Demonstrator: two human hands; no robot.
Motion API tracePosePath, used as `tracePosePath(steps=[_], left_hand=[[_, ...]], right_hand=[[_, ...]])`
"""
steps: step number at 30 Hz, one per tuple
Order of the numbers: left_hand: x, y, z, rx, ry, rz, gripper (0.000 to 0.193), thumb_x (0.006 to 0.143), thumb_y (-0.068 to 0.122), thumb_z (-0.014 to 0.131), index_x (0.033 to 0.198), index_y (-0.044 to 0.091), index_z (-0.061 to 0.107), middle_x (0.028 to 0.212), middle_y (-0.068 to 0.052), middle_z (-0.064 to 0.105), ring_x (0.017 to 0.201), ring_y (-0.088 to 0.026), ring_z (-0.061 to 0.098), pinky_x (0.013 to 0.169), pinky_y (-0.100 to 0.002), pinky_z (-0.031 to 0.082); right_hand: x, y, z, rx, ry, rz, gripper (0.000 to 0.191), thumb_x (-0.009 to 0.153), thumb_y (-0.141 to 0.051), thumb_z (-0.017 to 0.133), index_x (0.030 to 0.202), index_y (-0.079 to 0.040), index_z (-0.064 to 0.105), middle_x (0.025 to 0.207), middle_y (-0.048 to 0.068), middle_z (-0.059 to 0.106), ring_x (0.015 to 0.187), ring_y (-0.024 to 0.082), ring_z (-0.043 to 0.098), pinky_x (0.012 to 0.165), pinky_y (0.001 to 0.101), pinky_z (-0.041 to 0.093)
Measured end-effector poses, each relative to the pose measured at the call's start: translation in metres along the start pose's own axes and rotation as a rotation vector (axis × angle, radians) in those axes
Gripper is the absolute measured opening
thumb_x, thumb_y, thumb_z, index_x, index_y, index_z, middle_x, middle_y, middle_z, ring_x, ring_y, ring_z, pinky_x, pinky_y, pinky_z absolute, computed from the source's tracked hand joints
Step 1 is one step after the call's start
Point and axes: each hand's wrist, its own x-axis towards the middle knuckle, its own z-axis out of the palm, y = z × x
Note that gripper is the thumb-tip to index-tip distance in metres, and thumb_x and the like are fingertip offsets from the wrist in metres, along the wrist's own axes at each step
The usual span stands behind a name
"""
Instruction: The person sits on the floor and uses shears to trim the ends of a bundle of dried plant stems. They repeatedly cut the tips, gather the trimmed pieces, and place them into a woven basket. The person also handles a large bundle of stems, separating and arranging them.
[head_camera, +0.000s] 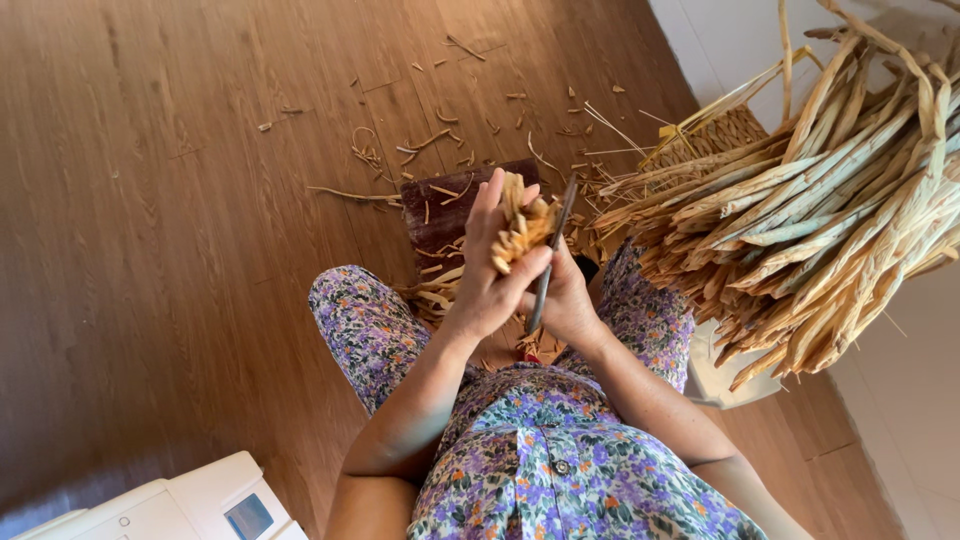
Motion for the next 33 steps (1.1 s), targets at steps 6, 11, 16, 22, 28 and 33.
tracePosePath(steps=[6, 11, 16, 22, 28, 33], left_hand=[[0.005, 0.014, -0.003, 0.163, -0.089, 0.006, 0.078, 0.103, 0.062, 0.054, 0.159, 0.010, 0.043, 0.171, -0.021, 0.028, 0.161, -0.044, 0.019, 0.130, -0.056, 0.021], [0.010, 0.023, 0.006, 0.119, -0.122, -0.005, 0.072, 0.101, 0.054, 0.064, 0.155, 0.010, 0.045, 0.163, -0.018, 0.043, 0.155, -0.040, 0.038, 0.127, -0.053, 0.034], [0.010, 0.025, -0.001, -0.124, -0.131, 0.075, 0.069, 0.095, 0.041, 0.076, 0.148, 0.009, 0.045, 0.155, -0.019, 0.043, 0.148, -0.034, 0.043, 0.120, -0.047, 0.044], [-0.026, -0.007, -0.011, -0.335, -0.036, -0.344, 0.048, 0.098, 0.047, 0.073, 0.121, 0.006, 0.068, 0.115, -0.013, 0.074, 0.103, -0.022, 0.072, 0.094, -0.037, 0.060], [-0.062, -0.037, 0.016, -0.357, -0.753, -0.598, 0.073, 0.091, 0.070, 0.056, 0.133, 0.011, 0.072, 0.118, -0.012, 0.078, 0.095, -0.024, 0.067, 0.085, -0.043, 0.053], [-0.043, -0.031, 0.035, -1.235, -0.421, -0.524, 0.093, 0.089, 0.066, 0.069, 0.159, 0.016, 0.034, 0.161, -0.003, 0.044, 0.149, -0.020, 0.043, 0.121, -0.041, 0.039]], right_hand=[[-0.008, 0.001, 0.006, -0.099, 0.087, -0.085, 0.053, 0.092, -0.003, 0.079, 0.136, -0.004, 0.049, 0.132, 0.009, 0.064, 0.121, 0.019, 0.064, 0.102, 0.0363, 0.057], [-0.001, 0.008, 0.000, -0.065, 0.179, -0.043, 0.036, 0.101, -0.013, 0.069, 0.133, -0.005, 0.055, 0.123, 0.008, 0.069, 0.111, 0.017, 0.068, 0.095, 0.0336, 0.060], [0.010, 0.006, -0.003, 0.048, 0.210, -0.062, 0.033, 0.091, -0.010, 0.078, 0.120, -0.007, 0.062, 0.110, 0.006, 0.071, 0.101, 0.015, 0.068, 0.086, 0.0335, 0.060], [0.024, -0.029, -0.020, 0.008, 0.342, -0.101, 0.025, 0.092, 0.002, 0.074, 0.112, -0.007, 0.063, 0.101, 0.006, 0.075, 0.093, 0.016, 0.071, 0.084, 0.0315, 0.060], [0.032, -0.052, -0.019, 0.073, 0.326, -0.183, 0.023, 0.090, 0.009, 0.073, 0.107, -0.001, 0.062, 0.104, 0.010, 0.072, 0.093, 0.017, 0.068, 0.084, 0.0317, 0.056], [0.015, -0.060, -0.016, -0.163, 0.276, -0.179, 0.030, 0.088, 0.006, 0.073, 0.114, -0.003, 0.060, 0.103, 0.011, 0.071, 0.093, 0.016, 0.069, 0.083, 0.0297, 0.058]])
